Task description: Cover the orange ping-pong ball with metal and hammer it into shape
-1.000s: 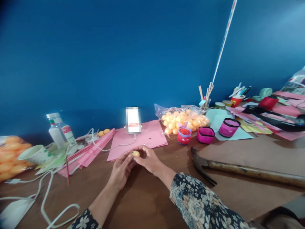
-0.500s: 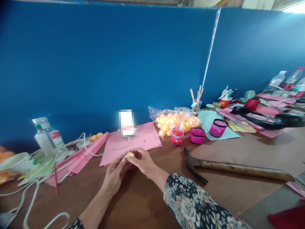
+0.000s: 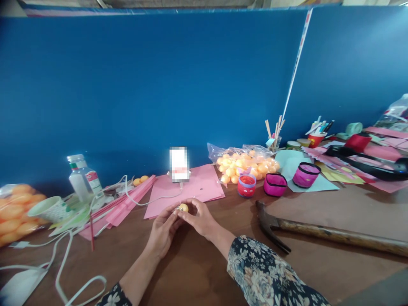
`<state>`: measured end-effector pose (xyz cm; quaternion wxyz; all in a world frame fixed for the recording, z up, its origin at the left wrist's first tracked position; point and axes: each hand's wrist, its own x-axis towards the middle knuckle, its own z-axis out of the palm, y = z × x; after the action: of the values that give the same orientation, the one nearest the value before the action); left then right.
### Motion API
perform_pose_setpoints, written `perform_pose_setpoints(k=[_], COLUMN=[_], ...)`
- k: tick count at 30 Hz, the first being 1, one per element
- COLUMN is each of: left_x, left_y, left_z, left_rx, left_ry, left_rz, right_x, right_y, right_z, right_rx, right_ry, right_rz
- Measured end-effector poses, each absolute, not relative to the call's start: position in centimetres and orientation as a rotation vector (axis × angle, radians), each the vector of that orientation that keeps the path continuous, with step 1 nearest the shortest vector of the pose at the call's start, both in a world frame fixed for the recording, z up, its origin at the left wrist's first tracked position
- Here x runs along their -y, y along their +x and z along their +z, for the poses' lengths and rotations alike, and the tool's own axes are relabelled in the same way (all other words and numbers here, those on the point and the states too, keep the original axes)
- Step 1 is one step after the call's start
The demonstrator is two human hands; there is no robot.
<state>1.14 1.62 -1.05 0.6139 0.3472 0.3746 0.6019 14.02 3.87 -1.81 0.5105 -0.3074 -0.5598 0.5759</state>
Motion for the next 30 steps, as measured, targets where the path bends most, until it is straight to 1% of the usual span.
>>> perform_pose_setpoints(k=[30], left_x=[-1.68], left_y=[1.02], left_z=[-1.27], left_rx=[-0.831], left_ry=[0.776], left_rz=[1.392], right_x=[-3.67], right_y=[13.99], right_z=[-1.52], right_rx=[1.372], right_ry=[-0.723], right_rz=[1.359])
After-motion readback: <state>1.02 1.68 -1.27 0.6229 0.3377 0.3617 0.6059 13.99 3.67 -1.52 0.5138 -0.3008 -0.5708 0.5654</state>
